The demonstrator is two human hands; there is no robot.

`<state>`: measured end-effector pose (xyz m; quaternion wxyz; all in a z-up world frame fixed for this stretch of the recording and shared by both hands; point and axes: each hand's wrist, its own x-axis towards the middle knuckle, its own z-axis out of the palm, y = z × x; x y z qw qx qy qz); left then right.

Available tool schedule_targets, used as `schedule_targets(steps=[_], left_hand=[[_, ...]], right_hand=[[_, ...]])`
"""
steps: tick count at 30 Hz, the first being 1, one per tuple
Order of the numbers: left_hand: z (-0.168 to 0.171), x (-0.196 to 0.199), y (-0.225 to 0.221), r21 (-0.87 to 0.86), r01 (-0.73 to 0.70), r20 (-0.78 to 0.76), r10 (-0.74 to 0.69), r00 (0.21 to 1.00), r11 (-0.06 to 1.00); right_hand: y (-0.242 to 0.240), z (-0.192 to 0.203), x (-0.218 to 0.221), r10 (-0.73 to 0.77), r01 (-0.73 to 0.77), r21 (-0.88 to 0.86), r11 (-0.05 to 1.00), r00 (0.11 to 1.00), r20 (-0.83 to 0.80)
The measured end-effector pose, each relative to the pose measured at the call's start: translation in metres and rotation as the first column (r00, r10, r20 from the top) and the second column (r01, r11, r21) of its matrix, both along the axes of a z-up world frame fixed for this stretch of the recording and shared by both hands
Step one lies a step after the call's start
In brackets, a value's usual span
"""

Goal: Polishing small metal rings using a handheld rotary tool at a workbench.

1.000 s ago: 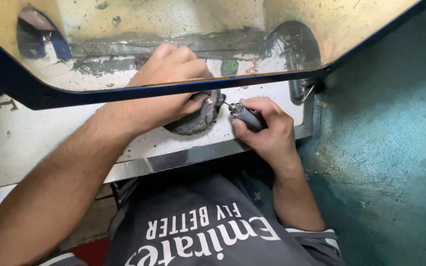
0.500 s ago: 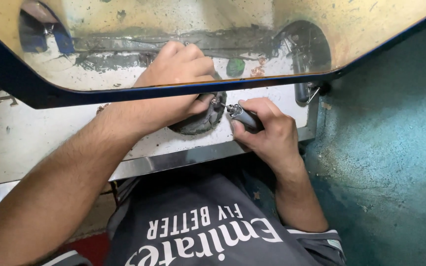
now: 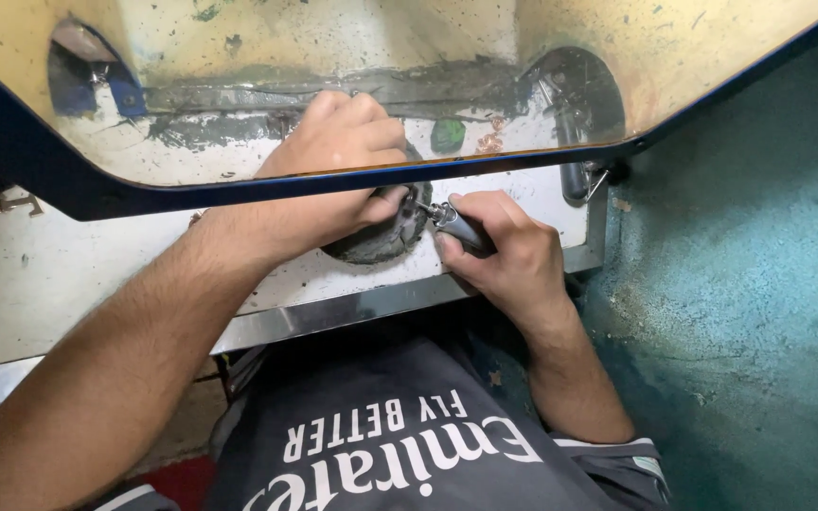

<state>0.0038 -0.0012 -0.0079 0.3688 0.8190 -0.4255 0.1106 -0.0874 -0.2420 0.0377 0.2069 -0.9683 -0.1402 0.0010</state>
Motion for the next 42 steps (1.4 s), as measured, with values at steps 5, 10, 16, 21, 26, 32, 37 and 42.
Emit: schedule_targets(steps=[5, 10, 16, 21, 26, 32, 37, 42], left_hand=[[0.0001, 0.001, 0.0006, 0.015, 0.003, 0.011, -0.003, 1.0, 1.0], [-0.0016, 0.001, 0.0001, 0.006, 0.004, 0.011, -0.004, 1.0, 1.0], [0.0005, 0.0013, 0.0009, 0.024, 0.009, -0.004, -0.009, 1.0, 1.0], [0.0006, 0.0007, 0.0006, 0.007, 0.0, -0.01, 0.0, 1.0, 1.0], [0.0008, 0.0011, 0.0001, 0.032, -0.025, 0.048, 0.023, 0.999, 0.999], [0.0002, 0.0014, -0.0003, 0.041, -0.032, 0.085, 0.028, 0.996, 0.999], [0.0006, 0.0011, 0.0, 0.067, -0.034, 0.089, 0.028, 0.996, 0.997], [0.0018, 0.0019, -0.0004, 0.025, -0.029, 0.085, 0.026, 0.996, 0.999]], right_hand=[[-0.0003, -0.0016, 0.0005, 0.05, -0.049, -0.011, 0.999, 0.997, 0.064], [-0.0034, 0.0011, 0.0024, 0.116, -0.117, 0.009, 0.993, 0.99, 0.074], [-0.0081, 0.0016, 0.0015, 0.152, -0.157, 0.05, 0.986, 0.984, 0.094], [-0.0059, 0.0037, 0.0005, 0.072, -0.073, 0.035, 0.997, 0.997, 0.041], [-0.0075, 0.0022, 0.0005, 0.045, -0.045, 0.02, 0.999, 0.999, -0.003], [-0.0068, 0.0007, 0.0017, 0.03, -0.031, -0.016, 0.999, 0.999, -0.013], [-0.0042, 0.0012, 0.004, 0.045, -0.045, -0.016, 0.999, 0.998, -0.036], [-0.0025, 0.0028, 0.006, 0.035, -0.036, -0.004, 0.999, 0.999, -0.038]])
